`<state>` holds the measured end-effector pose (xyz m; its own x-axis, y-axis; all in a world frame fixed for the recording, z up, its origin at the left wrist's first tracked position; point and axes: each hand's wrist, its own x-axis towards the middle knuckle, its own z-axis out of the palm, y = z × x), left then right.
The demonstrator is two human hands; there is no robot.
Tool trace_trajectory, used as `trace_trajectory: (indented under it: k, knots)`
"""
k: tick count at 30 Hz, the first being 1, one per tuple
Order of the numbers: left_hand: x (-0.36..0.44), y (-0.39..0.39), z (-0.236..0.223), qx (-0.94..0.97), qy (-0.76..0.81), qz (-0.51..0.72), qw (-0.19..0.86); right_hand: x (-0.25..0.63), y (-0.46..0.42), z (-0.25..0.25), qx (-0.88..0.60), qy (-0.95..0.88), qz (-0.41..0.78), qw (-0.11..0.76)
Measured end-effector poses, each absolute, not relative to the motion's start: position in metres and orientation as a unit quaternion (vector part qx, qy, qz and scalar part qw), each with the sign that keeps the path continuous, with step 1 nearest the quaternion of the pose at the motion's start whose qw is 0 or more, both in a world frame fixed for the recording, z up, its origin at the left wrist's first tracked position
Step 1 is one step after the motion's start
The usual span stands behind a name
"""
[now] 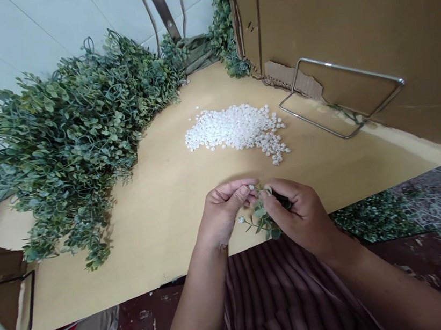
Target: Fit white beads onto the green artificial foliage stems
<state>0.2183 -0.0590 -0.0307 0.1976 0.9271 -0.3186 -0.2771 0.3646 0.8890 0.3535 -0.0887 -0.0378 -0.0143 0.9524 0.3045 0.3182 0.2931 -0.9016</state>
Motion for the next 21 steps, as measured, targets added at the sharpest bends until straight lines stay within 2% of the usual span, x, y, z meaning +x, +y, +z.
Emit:
trace_trajectory:
  k: [10, 21]
  knots:
    - [0.2190, -0.0585, -0.0262, 0.357, 0.442, 0.449, 0.689, 0.3520, -0.0877, -0.0411, -0.486, -0.674, 0.249, 0.498]
    - [0.2183, -0.0588, -0.0267, 0.347, 0.457, 0.433, 0.695, 0.3525, -0.0858, -0.0436, -0.484, -0.674, 0.248, 0.500]
